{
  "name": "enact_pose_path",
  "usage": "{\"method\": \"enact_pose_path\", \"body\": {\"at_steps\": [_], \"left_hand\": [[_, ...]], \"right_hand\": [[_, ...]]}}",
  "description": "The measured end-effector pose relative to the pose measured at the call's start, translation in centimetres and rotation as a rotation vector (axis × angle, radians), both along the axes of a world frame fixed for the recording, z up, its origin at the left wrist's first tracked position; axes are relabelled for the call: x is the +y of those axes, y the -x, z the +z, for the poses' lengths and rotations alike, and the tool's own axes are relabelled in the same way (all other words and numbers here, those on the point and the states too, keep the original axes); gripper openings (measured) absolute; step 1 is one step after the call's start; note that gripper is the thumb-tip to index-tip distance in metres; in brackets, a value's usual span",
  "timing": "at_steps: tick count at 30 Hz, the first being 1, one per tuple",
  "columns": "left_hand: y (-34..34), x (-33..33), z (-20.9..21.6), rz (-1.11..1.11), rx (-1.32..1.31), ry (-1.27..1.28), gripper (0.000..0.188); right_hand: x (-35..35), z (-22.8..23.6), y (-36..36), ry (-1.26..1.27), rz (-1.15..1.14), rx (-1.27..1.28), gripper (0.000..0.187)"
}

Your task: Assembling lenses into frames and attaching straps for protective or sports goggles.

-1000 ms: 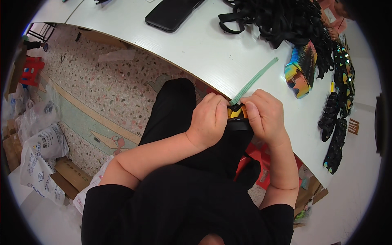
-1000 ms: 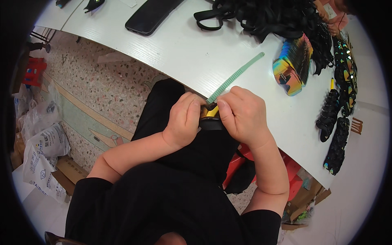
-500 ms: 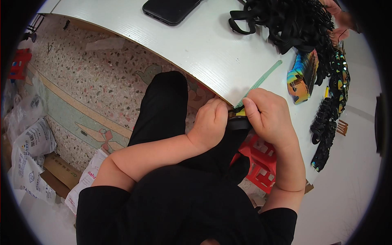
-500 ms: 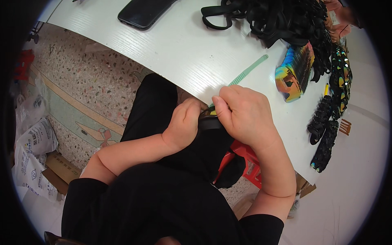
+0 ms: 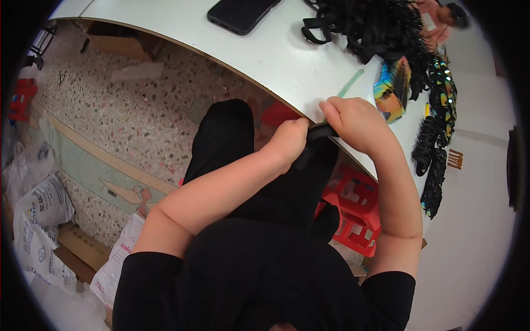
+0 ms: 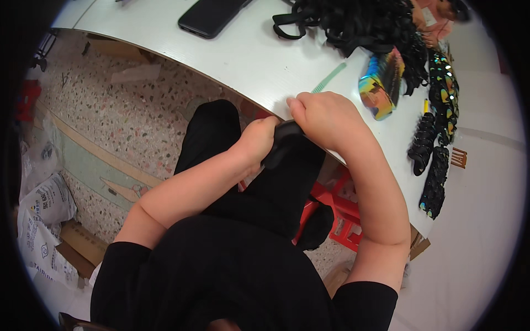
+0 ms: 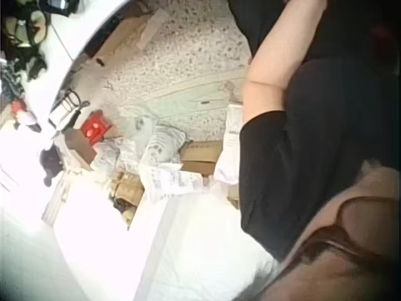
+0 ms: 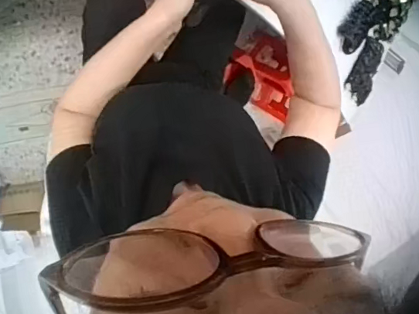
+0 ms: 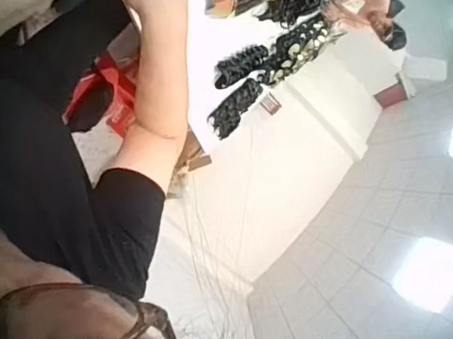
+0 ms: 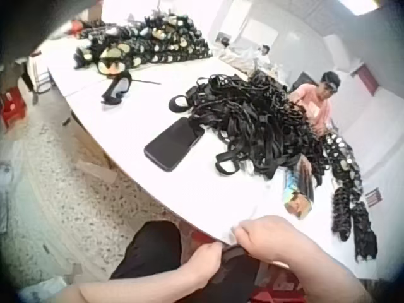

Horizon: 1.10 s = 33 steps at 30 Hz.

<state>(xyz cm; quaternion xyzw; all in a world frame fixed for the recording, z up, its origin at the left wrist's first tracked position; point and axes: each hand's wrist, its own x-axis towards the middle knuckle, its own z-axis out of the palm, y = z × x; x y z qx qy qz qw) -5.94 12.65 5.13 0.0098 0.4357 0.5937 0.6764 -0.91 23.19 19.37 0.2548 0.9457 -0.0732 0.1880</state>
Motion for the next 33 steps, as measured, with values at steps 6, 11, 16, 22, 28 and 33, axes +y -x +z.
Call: {"method": "enact_pose_path", "body": {"at_steps": [6, 11, 16, 22, 28, 33], "left_hand": [[-1.4, -0.8, -2.6, 0.088, 0.585, -0.173, 0.035], [-2.0, -6.2, 1.7, 0.419, 1.468, -0.631, 0.012], [-2.1, -6.1, 3.5, 0.396, 1.739, -0.809, 0.019], [-4.1, -5.0, 4.2, 0.282, 1.79, -0.814, 0.02], [-6.4, -3.3, 5.0, 0.148, 1.778, -0.781, 0.022], [-8.6, -1.0, 5.9, 0.047, 1.76, -0.797, 0.02]], "right_hand": [[-3.3, -0.5, -4.3, -0.155, -0.08, 0.255, 0.04], [-7.3, -3.3, -11.3, -0.11, -0.016, 0.823, 0.035], [-8.4, -6.9, -15.4, -0.073, -0.078, 1.105, 0.048], [-9.6, -8.9, -20.1, -0.025, -0.223, 1.133, 0.078], [-9.9, -10.5, -22.0, -0.135, -0.289, 1.201, 0.074], [-9.5, -11.4, -25.3, -0.29, -0.38, 1.224, 0.059]]}}
